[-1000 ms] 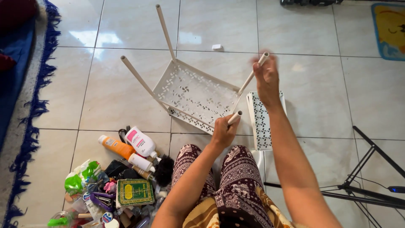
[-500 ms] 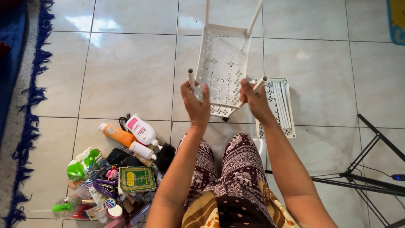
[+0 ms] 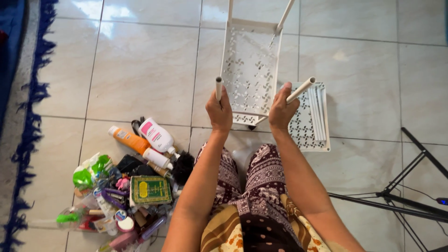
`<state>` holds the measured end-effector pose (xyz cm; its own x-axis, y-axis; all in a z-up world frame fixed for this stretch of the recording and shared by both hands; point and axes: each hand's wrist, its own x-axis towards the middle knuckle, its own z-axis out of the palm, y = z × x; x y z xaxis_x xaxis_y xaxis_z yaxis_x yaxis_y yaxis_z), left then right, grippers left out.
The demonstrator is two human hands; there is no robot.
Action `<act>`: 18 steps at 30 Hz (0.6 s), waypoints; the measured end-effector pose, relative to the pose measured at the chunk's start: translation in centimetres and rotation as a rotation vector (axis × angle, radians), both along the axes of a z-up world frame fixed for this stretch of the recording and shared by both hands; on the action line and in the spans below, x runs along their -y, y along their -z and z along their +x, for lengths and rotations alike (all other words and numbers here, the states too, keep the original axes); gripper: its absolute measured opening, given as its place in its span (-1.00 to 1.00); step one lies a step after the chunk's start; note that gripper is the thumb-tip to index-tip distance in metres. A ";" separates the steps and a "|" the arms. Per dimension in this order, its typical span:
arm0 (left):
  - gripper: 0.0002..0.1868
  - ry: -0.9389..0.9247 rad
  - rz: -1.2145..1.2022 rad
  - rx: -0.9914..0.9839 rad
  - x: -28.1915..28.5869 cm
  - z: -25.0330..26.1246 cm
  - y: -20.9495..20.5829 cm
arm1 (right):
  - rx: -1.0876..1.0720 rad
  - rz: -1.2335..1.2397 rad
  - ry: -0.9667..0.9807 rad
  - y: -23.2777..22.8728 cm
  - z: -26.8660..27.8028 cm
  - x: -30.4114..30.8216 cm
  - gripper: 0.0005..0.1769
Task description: The person assembles a white plastic storage rack by attaching black feet and white support poles to perforated trays. They insert the poles into the tray corners and stack a second tray on top, completing the structure.
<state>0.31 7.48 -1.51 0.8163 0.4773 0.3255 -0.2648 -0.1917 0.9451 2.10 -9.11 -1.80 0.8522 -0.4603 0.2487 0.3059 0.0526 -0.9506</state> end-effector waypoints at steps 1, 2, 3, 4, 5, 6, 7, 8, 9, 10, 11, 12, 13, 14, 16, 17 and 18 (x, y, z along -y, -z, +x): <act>-0.51 0.004 -0.004 -0.027 -0.5 0.2 0.3 | -0.023 -0.061 -0.117 0.1 -0.5 0.3 -0.38; -0.48 0.015 -0.010 -0.043 -0.6 0.9 0.3 | -0.035 -0.125 -0.227 -0.1 -0.6 1.3 -0.38; -0.48 0.034 0.016 -0.013 -0.7 1.2 0.5 | -0.047 -0.188 -0.337 -0.3 -0.5 2.1 -0.38; -0.49 0.053 0.039 0.010 -0.8 0.8 0.8 | -0.043 -0.133 -0.334 -0.1 -0.6 2.5 -0.40; -0.49 0.073 0.062 0.033 -0.7 0.5 1.1 | -0.038 -0.078 -0.331 0.1 -0.5 2.7 -0.41; -0.52 0.047 0.098 0.078 -0.4 0.7 1.3 | -0.028 -0.021 -0.327 0.2 -0.1 2.7 -0.43; -0.56 0.021 0.134 0.122 -0.1 0.9 1.3 | -0.018 -0.040 -0.222 0.6 -0.2 2.1 -0.44; -0.59 -0.008 0.169 0.172 0.2 1.1 1.3 | -0.003 -0.060 -0.120 1.1 -0.3 1.0 -0.44; -0.56 0.002 0.137 0.141 0.0 1.5 1.1 | 0.012 -0.080 -0.018 1.3 -0.4 0.4 -0.45; -0.52 0.013 0.107 0.099 -0.6 1.5 1.3 | -0.008 -0.061 -0.099 1.4 -0.5 0.6 -0.46; -0.49 0.024 0.078 0.057 -1.2 1.4 1.5 | -0.027 -0.042 -0.180 1.5 -0.4 1.0 -0.47; -0.45 0.039 0.070 0.047 -1.4 1.5 1.6 | -0.040 -0.025 -0.260 1.4 -0.1 1.5 -0.47; -0.41 0.053 0.063 0.036 -1.5 1.5 1.7 | -0.059 -0.018 -0.323 1.5 -0.2 2.1 -0.45; -0.37 0.069 0.053 0.028 -1.5 1.7 1.8 | -0.075 -0.015 -0.384 1.5 -0.2 2.9 -0.43; -0.34 0.081 0.054 0.018 -1.6 2.0 1.9 | -0.121 -0.176 -0.421 2.0 -0.6 3.3 -0.47; -0.33 0.088 0.056 0.013 -1.7 2.2 1.8 | -0.151 -0.341 -0.394 2.3 -1.5 3.2 -0.51; -0.32 0.092 0.078 -0.004 -2.1 2.4 1.6 | -0.181 -0.504 -0.365 2.5 -2.4 3.0 -0.54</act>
